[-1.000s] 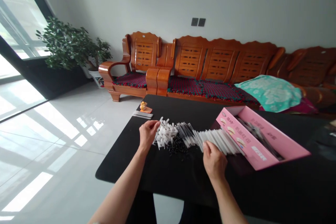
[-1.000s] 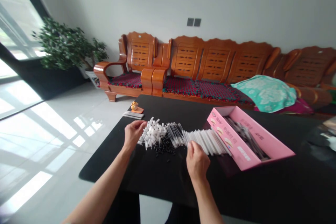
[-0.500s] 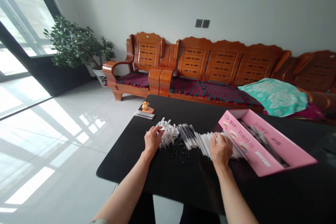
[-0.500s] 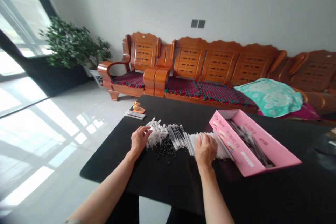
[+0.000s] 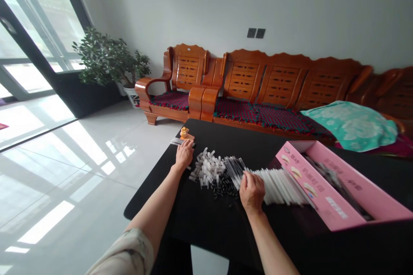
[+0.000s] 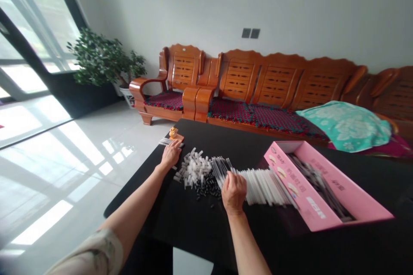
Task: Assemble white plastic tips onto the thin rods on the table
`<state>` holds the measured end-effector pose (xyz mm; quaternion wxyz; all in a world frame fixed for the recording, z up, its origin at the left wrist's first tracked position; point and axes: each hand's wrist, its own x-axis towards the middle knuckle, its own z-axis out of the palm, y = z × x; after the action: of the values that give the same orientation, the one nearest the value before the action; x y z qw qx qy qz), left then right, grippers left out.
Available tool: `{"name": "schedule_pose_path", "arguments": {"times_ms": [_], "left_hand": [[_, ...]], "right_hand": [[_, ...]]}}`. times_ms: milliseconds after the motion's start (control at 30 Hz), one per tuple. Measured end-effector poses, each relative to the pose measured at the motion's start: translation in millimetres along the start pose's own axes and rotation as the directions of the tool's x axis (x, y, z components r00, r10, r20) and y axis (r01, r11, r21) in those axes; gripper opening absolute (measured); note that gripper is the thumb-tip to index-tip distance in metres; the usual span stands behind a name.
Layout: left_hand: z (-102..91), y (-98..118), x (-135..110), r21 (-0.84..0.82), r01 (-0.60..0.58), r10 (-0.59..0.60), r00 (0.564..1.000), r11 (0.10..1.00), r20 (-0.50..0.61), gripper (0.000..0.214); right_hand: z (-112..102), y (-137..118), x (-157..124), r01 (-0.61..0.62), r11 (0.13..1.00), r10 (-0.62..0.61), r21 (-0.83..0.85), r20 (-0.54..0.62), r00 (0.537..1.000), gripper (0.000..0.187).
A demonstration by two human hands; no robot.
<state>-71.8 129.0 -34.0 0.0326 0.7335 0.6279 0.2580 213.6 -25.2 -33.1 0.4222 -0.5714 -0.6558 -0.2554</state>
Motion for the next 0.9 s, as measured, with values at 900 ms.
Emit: {"name": "schedule_pose_path", "arguments": {"times_ms": [900], "left_hand": [[-20.5,9,18,0.006,-0.032,0.032,0.996,0.999,-0.081,0.031]], "right_hand": [[2,-2,-1,-0.015,1.000,0.014,0.012,0.046,0.999,0.021]]}}
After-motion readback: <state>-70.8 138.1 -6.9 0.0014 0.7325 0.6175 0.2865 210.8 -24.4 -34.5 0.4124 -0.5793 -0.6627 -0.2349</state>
